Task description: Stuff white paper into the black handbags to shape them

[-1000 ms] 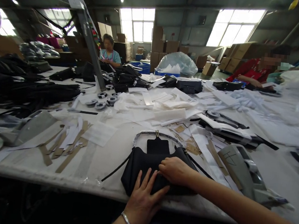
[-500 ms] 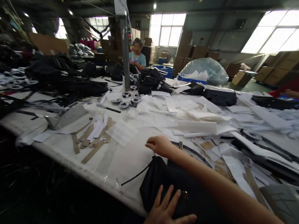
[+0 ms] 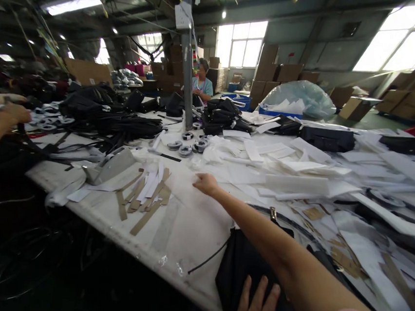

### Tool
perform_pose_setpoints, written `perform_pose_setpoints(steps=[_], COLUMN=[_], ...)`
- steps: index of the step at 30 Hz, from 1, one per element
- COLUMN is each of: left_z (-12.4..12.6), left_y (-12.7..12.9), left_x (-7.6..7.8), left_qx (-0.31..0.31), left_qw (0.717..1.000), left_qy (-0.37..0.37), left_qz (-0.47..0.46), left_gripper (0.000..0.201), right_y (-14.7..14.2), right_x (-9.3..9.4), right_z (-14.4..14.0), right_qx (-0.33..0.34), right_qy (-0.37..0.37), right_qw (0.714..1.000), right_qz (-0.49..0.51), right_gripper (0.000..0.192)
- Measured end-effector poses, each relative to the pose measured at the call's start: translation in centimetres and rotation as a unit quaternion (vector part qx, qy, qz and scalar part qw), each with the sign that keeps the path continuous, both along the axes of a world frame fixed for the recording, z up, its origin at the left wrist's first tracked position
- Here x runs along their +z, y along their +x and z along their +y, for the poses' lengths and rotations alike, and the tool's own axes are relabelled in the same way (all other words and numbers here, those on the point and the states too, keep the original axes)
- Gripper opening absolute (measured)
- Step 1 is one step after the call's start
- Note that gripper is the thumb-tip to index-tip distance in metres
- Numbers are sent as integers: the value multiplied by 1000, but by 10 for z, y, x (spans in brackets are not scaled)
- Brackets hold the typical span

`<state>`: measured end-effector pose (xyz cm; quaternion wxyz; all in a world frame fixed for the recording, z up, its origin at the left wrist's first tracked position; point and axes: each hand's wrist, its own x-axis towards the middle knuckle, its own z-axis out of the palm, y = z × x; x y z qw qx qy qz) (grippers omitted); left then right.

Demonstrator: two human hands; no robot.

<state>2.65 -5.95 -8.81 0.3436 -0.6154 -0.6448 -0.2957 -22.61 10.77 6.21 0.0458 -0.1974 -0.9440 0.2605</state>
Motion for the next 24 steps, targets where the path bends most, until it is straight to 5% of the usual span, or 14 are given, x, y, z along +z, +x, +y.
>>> perform_pose_setpoints(steps=[3,5,9,13,19,24], left_z=[-24,-31,-30,-29,-29,-29], left_y=[-12,-18,-17,-13,-15,-13], left_x=[54,73,73,69,77,84], left_qx=[-92,-111,-135,-138,-158,-149], left_qw=[978,961,943,941,940,940], left_qy=[-177,-233,-265,-267,-266,-285], left_qz=[-51,-100,-148,-154,-145,-118], left_gripper=[70,71,72,72,65,64], right_y=[59,120,259,360,404,409], right_x=[26,44,67,45,-21,-33], right_z=[23,36,27,-8,-39,-43], right_qx=[12,53,126,107,80,68], right_qy=[-7,32,178,200,168,132], right_qw=[999,991,971,974,981,988], right_qz=[49,121,100,-10,-47,-48], right_gripper=[27,27,47,56,67,68])
